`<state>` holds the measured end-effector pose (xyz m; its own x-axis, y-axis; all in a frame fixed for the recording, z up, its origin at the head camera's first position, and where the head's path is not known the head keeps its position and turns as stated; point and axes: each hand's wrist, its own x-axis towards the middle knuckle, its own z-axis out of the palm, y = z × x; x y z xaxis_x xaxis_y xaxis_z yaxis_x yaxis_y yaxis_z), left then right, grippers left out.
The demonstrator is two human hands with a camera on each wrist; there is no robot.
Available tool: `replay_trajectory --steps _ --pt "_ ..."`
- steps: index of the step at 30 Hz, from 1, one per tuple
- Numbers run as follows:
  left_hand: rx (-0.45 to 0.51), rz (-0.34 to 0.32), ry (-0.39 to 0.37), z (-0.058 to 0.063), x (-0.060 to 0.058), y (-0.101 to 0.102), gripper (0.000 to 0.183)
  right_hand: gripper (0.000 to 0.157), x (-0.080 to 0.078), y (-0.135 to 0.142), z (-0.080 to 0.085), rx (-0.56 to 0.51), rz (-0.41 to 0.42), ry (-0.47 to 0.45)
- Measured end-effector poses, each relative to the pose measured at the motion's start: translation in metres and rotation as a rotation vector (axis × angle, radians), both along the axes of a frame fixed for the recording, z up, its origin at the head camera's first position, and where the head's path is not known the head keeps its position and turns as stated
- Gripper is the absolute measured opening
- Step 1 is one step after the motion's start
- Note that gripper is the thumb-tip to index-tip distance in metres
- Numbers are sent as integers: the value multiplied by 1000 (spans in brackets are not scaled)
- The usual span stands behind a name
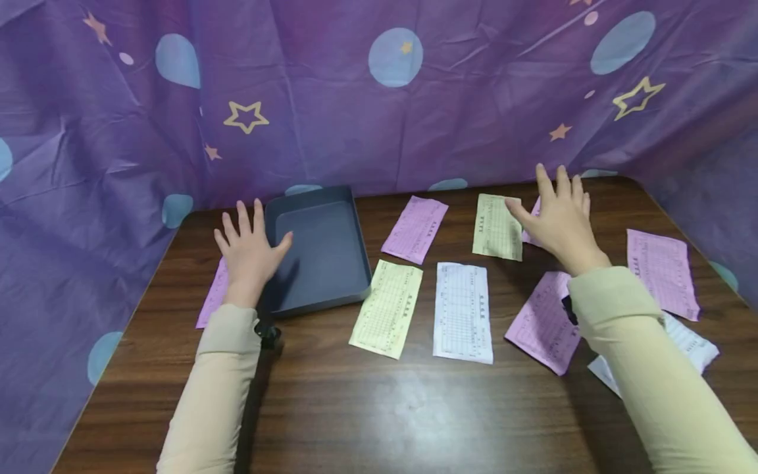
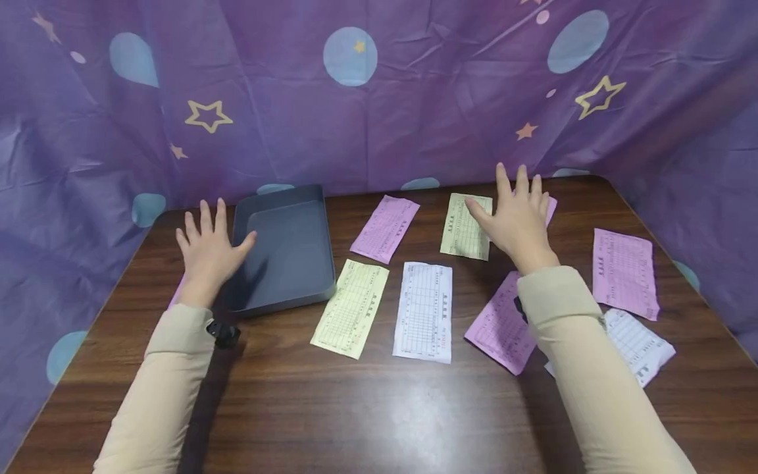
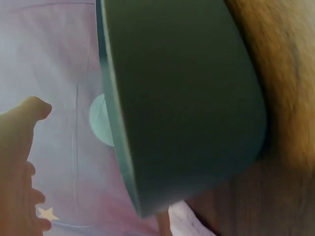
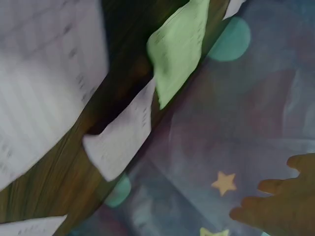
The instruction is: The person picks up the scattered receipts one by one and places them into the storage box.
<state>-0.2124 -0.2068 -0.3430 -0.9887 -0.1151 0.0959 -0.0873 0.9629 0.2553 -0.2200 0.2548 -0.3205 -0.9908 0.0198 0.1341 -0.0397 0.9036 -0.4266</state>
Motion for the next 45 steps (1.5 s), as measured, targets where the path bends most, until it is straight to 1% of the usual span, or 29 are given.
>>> replay_trajectory --steps 3,7,11,14,21,24,26,29,33,36,41,43,45 --pt "29 -15 2 4 4 -2 85 89 -1 -9 1 -44 22 -1" --pt "76 -34 17 9 12 -6 82 86 -2 -24 1 -141 56 -15" --pt "123 -54 52 12 23 -16 77 81 -1 -45 1 -262 73 -81" --pt "181 -58 87 14 30 -23 72 75 0 -62 -1 -360 78 -136" --pt "317 -27 141 16 40 -39 56 59 1 -105 -16 -556 132 -196" --pt "363 -27 177 15 42 -46 49 54 4 -123 -23 -677 159 -242" --pt "375 -25 190 13 43 -52 44 52 6 -134 -26 -733 164 -278" --pt "383 -12 186 10 43 -61 40 50 11 -149 -32 -825 169 -336" --pt "387 -1 161 3 44 -73 37 48 16 -163 -39 -894 178 -381" --pt "374 -3 149 -3 45 -81 36 47 19 -171 -44 -905 188 -401" --pt "314 -38 140 -14 47 -94 34 46 23 -185 -53 -911 184 -439" --pt "322 -51 122 -18 47 -99 34 46 26 -190 -56 -922 186 -449" --pt "350 -59 96 -23 48 -103 35 47 28 -195 -58 -940 190 -455"
